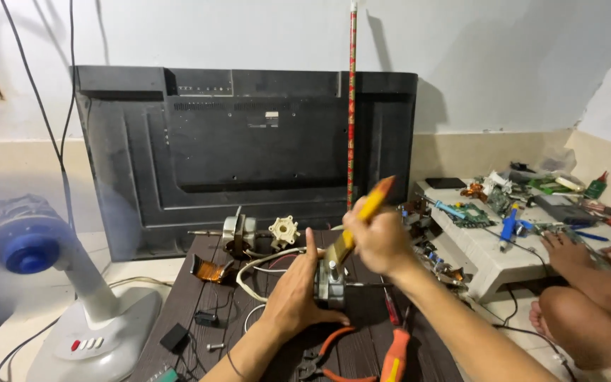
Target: Reassembling an electric motor by connecting internal components and wires using hand tools.
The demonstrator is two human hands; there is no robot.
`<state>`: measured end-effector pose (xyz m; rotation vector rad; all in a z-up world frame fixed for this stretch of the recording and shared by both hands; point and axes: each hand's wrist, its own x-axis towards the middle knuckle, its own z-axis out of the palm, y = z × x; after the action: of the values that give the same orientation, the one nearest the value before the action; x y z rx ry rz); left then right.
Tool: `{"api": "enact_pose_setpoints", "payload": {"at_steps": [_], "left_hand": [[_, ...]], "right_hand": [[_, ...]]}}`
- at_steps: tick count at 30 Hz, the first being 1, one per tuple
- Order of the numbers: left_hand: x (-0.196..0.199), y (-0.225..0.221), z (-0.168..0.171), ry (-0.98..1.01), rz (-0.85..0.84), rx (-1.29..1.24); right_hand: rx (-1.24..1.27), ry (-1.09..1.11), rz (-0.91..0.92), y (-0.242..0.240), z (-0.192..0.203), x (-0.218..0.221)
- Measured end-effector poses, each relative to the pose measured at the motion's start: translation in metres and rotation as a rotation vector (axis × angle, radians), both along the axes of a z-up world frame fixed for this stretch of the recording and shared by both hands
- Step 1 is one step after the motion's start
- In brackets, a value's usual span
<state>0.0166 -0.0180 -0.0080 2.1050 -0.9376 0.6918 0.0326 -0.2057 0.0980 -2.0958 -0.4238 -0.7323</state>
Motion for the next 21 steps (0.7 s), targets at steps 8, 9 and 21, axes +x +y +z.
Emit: {"api": "enact_pose_setpoints", "payload": {"at_steps": [8,9,21], "left_hand": [[-0.010,0.002,0.009,0.178,0.048,0.054],[-0.010,0.001,0.011,0.169,0.041,0.039],[-0.029,0.002,0.038,0.125,-0.071,-0.087]], "right_hand": [[0.067,-0.052,0.221,-0.005,0.003,-0.015],[-0.064,-0.070,0.124,-0.011,-0.004,-0.005],[0.040,-0.186,0.020,-0.030,-0.048,-0.068]]}}
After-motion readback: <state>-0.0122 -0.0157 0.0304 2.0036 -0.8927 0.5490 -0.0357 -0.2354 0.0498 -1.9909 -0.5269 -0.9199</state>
